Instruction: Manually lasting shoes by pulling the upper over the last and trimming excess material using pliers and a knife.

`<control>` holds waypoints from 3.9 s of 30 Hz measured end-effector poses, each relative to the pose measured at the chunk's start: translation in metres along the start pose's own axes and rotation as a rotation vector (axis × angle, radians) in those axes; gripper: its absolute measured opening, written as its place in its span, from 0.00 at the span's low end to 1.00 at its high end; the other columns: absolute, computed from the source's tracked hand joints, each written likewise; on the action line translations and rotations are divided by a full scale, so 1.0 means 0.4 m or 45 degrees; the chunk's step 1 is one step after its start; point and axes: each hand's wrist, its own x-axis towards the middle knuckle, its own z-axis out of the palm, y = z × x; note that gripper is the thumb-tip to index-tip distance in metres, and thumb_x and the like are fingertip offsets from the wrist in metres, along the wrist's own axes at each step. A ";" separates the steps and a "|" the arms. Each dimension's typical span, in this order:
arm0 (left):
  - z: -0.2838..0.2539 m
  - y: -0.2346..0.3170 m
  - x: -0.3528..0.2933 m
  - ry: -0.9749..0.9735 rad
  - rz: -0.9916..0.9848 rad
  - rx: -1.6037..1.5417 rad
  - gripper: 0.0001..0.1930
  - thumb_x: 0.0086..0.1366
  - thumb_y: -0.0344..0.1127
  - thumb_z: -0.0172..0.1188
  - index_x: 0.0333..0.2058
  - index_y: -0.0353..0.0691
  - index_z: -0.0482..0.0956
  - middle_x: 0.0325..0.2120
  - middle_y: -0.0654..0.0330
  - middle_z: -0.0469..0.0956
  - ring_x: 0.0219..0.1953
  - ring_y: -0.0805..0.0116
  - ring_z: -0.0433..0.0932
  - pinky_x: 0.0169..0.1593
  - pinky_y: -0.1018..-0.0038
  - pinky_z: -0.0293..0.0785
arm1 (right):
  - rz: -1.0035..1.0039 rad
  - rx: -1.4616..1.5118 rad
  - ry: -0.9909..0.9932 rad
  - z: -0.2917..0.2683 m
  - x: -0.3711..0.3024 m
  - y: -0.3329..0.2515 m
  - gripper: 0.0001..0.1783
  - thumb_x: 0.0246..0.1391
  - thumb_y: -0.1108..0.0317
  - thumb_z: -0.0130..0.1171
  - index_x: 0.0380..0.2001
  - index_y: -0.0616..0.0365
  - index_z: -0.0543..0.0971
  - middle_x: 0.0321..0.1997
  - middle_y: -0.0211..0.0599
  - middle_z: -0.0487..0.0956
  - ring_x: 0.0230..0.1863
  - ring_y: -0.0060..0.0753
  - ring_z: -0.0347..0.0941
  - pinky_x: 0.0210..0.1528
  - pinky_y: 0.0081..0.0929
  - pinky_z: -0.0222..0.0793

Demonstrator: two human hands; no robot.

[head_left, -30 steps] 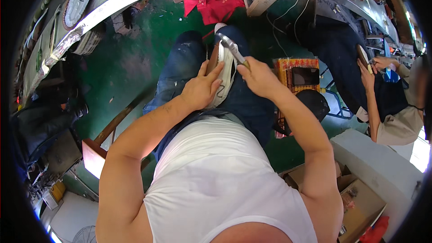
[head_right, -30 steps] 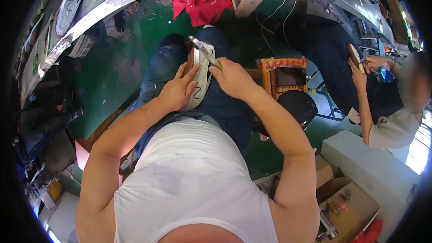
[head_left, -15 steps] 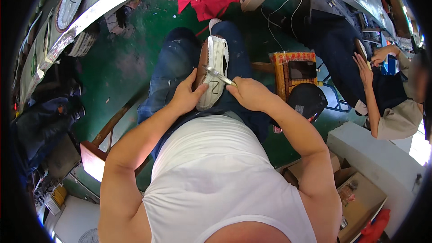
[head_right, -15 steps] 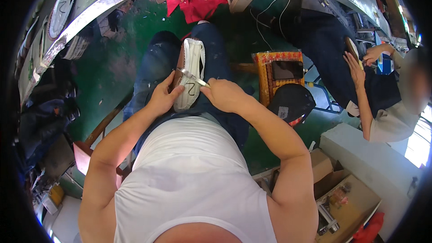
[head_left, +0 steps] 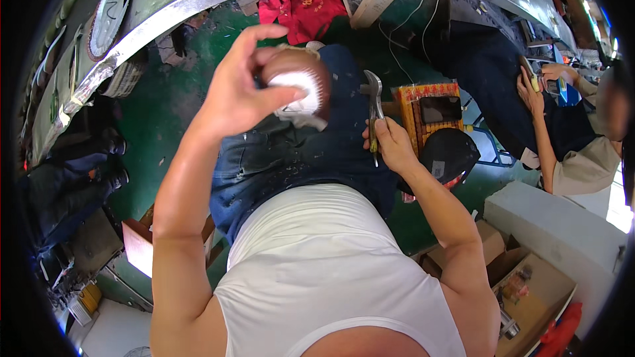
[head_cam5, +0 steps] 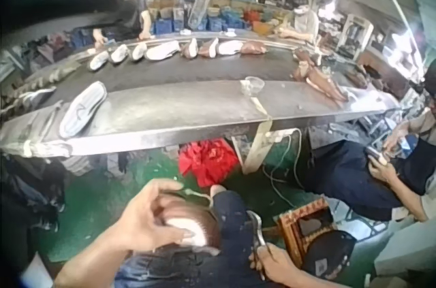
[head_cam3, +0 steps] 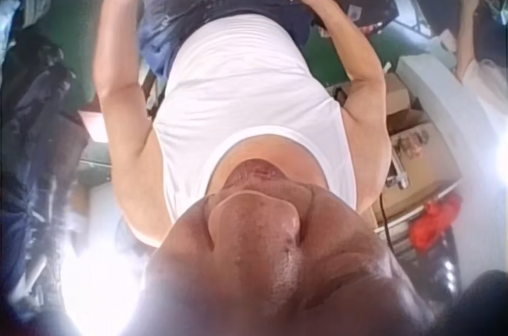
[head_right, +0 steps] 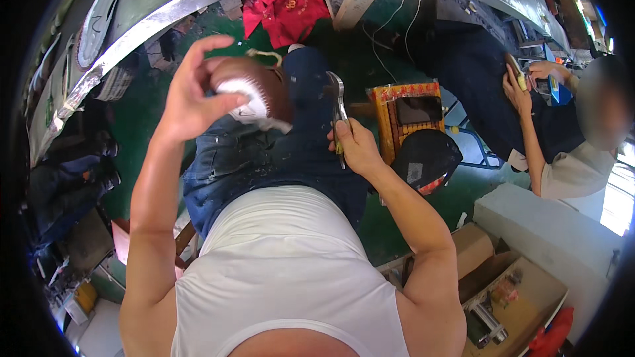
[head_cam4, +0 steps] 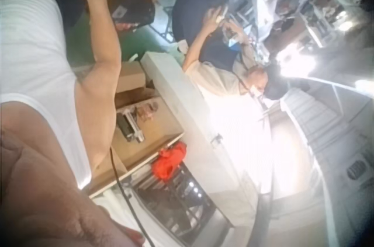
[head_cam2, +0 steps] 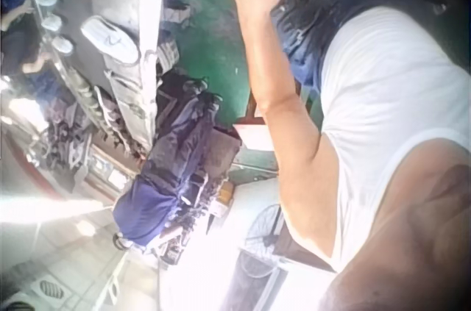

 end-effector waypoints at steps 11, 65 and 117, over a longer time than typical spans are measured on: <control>0.054 -0.227 -0.145 -0.115 -0.781 0.150 0.29 0.58 0.30 0.69 0.58 0.32 0.71 0.44 0.57 0.81 0.45 0.69 0.79 0.50 0.73 0.74 | -0.018 -0.506 -0.399 0.028 -0.035 -0.110 0.14 0.61 0.62 0.56 0.41 0.62 0.74 0.28 0.42 0.76 0.31 0.37 0.71 0.39 0.35 0.68; 0.143 -0.349 -0.117 0.333 -0.733 -0.854 0.27 0.71 0.50 0.55 0.63 0.43 0.68 0.52 0.62 0.76 0.54 0.72 0.73 0.59 0.71 0.68 | -0.015 -0.834 -0.386 0.126 0.065 -0.100 0.15 0.59 0.61 0.58 0.32 0.65 0.77 0.30 0.53 0.80 0.35 0.56 0.78 0.36 0.43 0.73; 0.055 -0.309 0.008 -0.155 -1.373 -0.493 0.24 0.63 0.44 0.66 0.55 0.43 0.73 0.45 0.59 0.80 0.45 0.63 0.80 0.50 0.57 0.75 | 0.430 -0.845 -0.875 -0.019 0.117 -0.217 0.19 0.60 0.57 0.56 0.40 0.65 0.78 0.33 0.55 0.81 0.40 0.58 0.78 0.45 0.44 0.72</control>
